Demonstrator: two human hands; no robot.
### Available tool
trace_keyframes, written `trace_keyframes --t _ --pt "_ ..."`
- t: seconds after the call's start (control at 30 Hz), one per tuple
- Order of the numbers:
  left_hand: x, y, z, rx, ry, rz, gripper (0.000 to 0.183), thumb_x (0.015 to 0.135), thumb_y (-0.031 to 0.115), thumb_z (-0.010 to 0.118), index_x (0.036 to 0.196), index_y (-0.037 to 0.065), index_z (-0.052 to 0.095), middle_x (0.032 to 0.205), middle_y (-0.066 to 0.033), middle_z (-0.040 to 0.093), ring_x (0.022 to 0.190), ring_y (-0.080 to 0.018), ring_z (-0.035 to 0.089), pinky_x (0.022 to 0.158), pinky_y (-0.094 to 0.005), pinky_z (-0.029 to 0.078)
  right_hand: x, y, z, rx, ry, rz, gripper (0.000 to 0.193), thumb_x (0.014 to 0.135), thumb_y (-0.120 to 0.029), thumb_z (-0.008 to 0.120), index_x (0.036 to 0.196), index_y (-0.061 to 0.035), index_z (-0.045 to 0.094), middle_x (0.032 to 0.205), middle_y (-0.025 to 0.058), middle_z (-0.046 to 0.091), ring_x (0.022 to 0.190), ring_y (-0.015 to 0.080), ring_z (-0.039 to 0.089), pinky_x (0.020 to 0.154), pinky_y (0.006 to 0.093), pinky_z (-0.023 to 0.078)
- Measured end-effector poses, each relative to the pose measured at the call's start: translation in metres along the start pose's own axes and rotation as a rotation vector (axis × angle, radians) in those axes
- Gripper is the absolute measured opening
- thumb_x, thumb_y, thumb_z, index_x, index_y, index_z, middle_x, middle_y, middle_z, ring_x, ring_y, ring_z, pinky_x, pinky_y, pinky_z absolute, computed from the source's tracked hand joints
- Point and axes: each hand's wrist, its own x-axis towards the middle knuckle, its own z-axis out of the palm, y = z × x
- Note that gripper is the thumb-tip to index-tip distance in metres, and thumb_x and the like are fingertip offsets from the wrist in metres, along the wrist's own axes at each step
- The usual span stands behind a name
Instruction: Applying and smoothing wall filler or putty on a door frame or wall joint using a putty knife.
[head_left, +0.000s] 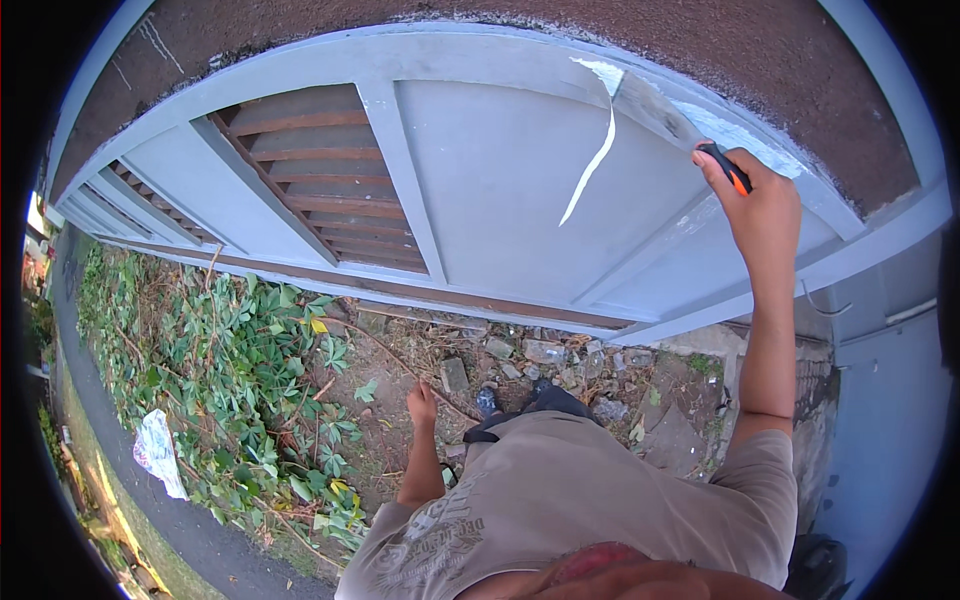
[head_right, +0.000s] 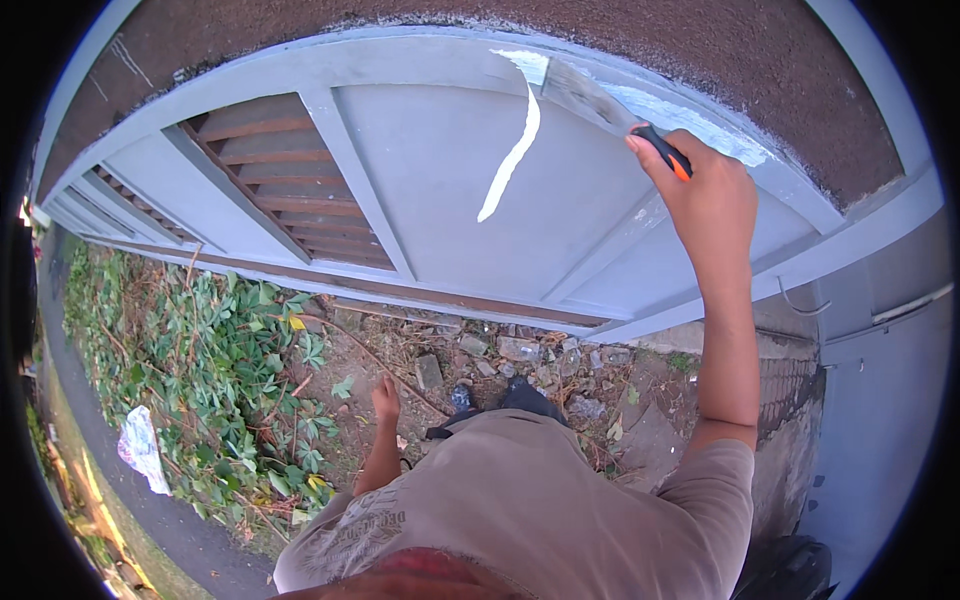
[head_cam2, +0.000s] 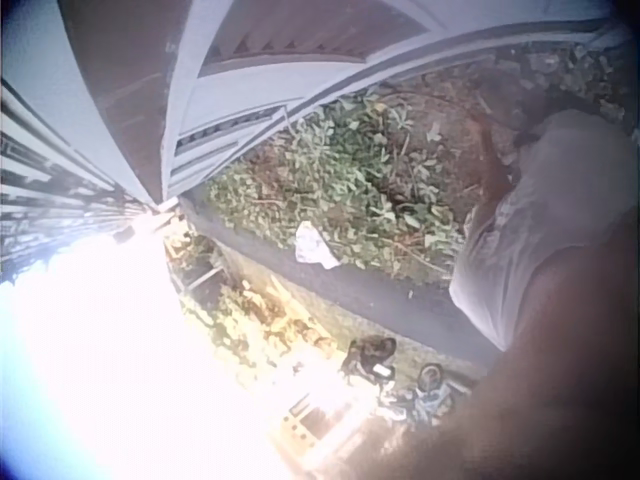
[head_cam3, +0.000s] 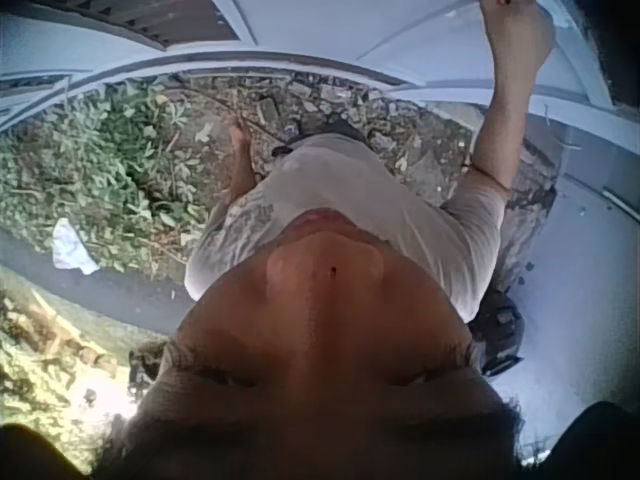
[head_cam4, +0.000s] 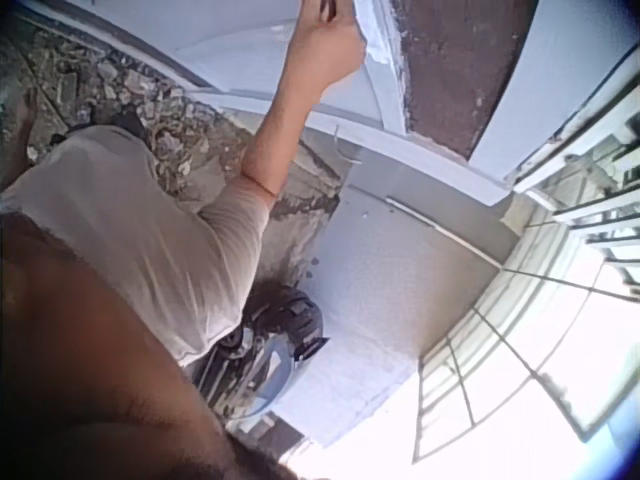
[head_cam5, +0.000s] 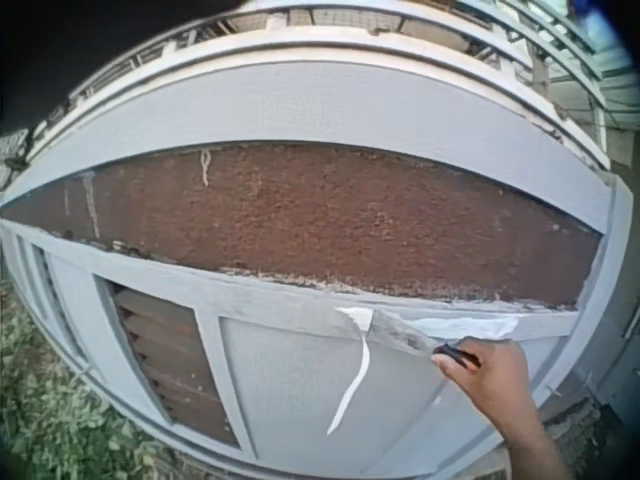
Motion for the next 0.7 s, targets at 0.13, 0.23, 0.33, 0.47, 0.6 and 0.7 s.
trace_keyframes --t 0.13,0.23,0.33,0.47,0.6,0.7 --pt "-0.004 -0.010 -0.005 0.009 0.054 -0.014 0.046 0.104 0.034 0.043 0.084 -0.003 0.063 0.073 -0.0289 0.062 0.072 -0.0499 0.061 0.062 -0.0555 0.043 0.003 -0.014 0.000 -0.054 0.004 0.021 0.049 0.089 -0.057 0.067 0.085 -0.0087 0.075 0.060 0.0130 0.064 0.058 0.0343 0.065 0.053 0.0373 0.048" --pt "-0.014 -0.026 -0.005 0.071 0.008 -0.052 0.046 0.104 0.034 0.043 0.084 -0.003 0.063 0.074 -0.0291 0.062 0.072 -0.0505 0.061 0.061 -0.0552 0.043 0.022 -0.044 0.019 -0.001 0.056 -0.061 0.049 0.089 -0.057 0.067 0.086 -0.0091 0.076 0.059 0.0125 0.063 0.057 0.0338 0.065 0.052 0.0361 0.048" --pt "-0.015 -0.030 -0.001 0.095 0.046 -0.048 0.046 0.103 0.035 0.044 0.085 -0.003 0.063 0.073 -0.0288 0.061 0.072 -0.0505 0.061 0.061 -0.0548 0.043 0.024 -0.052 0.020 0.058 -0.031 -0.065 0.049 0.088 -0.057 0.068 0.086 -0.0090 0.076 0.060 0.0121 0.064 0.056 0.0321 0.065 0.052 0.0348 0.049" --pt "-0.014 -0.022 -0.003 0.011 0.064 -0.083 0.047 0.104 0.036 0.044 0.086 -0.003 0.063 0.072 -0.0288 0.061 0.072 -0.0508 0.061 0.062 -0.0551 0.043 0.009 -0.027 0.001 -0.039 -0.004 -0.019 0.049 0.088 -0.057 0.069 0.085 -0.0086 0.076 0.059 0.0102 0.064 0.053 0.0293 0.064 0.051 0.0331 0.048" --pt "-0.017 -0.028 -0.005 0.006 0.043 -0.095 0.047 0.104 0.035 0.044 0.084 -0.004 0.062 0.071 -0.0291 0.060 0.073 -0.0513 0.060 0.062 -0.0543 0.043 0.017 -0.046 0.010 -0.035 0.030 -0.043 0.051 0.088 -0.058 0.067 0.085 -0.0082 0.075 0.061 0.0119 0.065 0.054 0.0313 0.065 0.050 0.0358 0.048" --pt "-0.021 -0.038 -0.006 0.046 0.050 -0.086 0.049 0.105 0.035 0.043 0.081 -0.004 0.060 0.069 -0.0280 0.059 0.068 -0.0488 0.059 0.061 -0.0523 0.042 0.023 -0.080 0.042 0.089 0.034 -0.195 0.048 0.090 -0.058 0.065 0.084 -0.0102 0.072 0.062 0.0126 0.065 0.056 0.0325 0.065 0.050 0.0398 0.049"
